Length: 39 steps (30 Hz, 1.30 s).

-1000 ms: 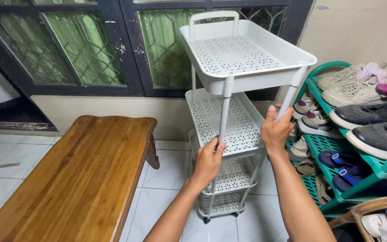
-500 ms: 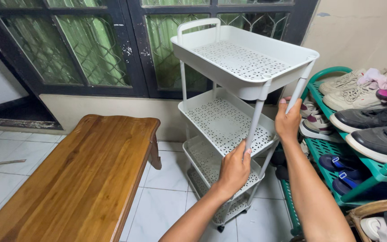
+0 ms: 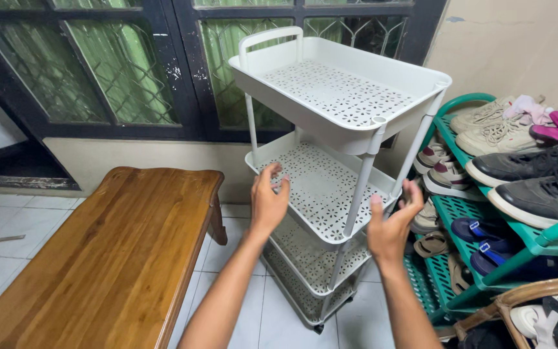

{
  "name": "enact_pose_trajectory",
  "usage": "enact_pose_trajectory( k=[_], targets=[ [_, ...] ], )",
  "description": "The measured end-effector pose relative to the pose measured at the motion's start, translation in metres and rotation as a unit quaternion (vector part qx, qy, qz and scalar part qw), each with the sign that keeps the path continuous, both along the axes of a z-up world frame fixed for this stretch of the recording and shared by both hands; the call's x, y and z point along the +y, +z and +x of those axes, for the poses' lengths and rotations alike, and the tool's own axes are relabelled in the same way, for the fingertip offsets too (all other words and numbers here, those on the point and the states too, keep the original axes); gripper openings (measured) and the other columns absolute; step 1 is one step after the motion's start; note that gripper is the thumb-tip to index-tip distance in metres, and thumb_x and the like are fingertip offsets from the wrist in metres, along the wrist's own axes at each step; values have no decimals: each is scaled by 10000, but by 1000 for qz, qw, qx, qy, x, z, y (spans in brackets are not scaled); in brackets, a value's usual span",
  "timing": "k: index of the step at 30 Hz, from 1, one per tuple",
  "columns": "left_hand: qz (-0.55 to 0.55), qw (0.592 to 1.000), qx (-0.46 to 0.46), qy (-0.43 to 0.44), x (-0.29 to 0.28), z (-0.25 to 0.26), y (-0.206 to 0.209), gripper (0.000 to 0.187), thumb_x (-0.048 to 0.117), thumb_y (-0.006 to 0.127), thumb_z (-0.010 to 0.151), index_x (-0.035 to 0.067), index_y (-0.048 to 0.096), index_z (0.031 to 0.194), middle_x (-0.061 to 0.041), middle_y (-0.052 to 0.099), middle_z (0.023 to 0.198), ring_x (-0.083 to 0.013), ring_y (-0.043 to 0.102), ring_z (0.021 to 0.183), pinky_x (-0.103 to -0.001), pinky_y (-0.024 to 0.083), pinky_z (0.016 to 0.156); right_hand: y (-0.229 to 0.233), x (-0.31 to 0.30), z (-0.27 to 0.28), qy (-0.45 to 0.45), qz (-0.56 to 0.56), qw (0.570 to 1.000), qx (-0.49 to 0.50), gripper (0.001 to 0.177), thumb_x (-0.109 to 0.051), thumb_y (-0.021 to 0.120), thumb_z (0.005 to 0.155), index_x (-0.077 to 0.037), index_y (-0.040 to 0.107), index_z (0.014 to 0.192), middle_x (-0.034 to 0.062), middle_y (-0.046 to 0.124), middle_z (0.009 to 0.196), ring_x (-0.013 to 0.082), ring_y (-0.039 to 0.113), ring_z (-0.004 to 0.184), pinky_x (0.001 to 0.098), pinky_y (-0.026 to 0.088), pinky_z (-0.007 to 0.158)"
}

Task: The person disassembles a white plastic three-tier storage shelf by hand. They remove the top tray's front handle, then detach the vertical support poles from the trays, and finally lift the top tray off the frame.

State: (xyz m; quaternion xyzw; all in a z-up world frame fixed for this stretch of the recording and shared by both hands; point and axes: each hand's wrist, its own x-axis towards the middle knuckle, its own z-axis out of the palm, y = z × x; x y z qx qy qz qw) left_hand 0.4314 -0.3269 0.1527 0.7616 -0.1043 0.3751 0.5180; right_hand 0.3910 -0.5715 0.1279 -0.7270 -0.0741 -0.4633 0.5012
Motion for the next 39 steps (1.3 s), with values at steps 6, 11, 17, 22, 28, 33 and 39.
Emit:
enact_pose_trajectory(
  k=[6, 11, 17, 22, 28, 33, 39],
  targets=[
    [152, 986, 0, 64, 54, 38, -14, 551, 145, 697, 874, -34, 528, 1367, -238, 568, 1357, -431, 494, 1276, -502, 418, 1078, 0, 70, -54, -25, -79, 995, 54, 896, -334, 782, 812, 61, 320, 1470, 325, 404, 1471, 470, 345, 1422, 520, 261, 1176],
    [290, 953, 78, 51, 65, 41, -33, 376, 251, 670, 939, 108, 644, 1286, -181, 513, 1491, -425, 377, 1436, -511, 386, 1112, -14, 79, -42, -26, -77, 991, 105, 678, -190, 678, 910, 52, 362, 1458, 287, 459, 1471, 516, 252, 1484, 557, 219, 1191],
    [268, 960, 76, 24, 64, 22, -45, 398, 252, 636, 946, 101, 627, 1314, -167, 458, 1532, -414, 330, 1461, -559, 385, 1068, -36, 58, -24, -22, -133, 990, 50, 584, 7, 511, 897, 30, 396, 1469, 236, 526, 1426, 505, 267, 1521, 544, 222, 1238],
    [284, 956, 51, 51, 49, 10, -44, 345, 275, 640, 980, 95, 644, 1275, -166, 506, 1482, -403, 332, 1481, -567, 383, 1065, -42, 23, -3, 98, -54, 992, 51, 642, 4, 423, 871, 58, 280, 1494, 264, 494, 1452, 362, 510, 1342, 437, 357, 1166],
    [273, 961, 1, 52, 21, -12, -48, 397, 263, 668, 950, 71, 633, 1295, -196, 533, 1399, -427, 363, 1444, -557, 378, 1076, -47, -40, 32, 163, -56, 981, 88, 445, 10, 437, 904, 5, 461, 1348, 232, 515, 1498, 318, 486, 1410, 406, 354, 1166],
    [299, 952, -27, 65, -4, -33, -53, 469, 282, 699, 922, 91, 616, 1342, -188, 533, 1358, -418, 407, 1377, -553, 380, 1062, -43, -83, 63, 160, -60, 975, 140, 331, -28, 453, 982, -28, 539, 1301, 168, 525, 1516, 279, 495, 1403, 382, 361, 1154],
    [313, 946, -14, 84, -17, -51, -53, 555, 294, 720, 900, 102, 587, 1403, -175, 526, 1368, -389, 425, 1328, -529, 368, 1038, -36, -92, 95, 209, -53, 963, 163, 355, -51, 475, 1004, -36, 545, 1352, 154, 531, 1528, 255, 480, 1425, 352, 337, 1161]
  ],
)
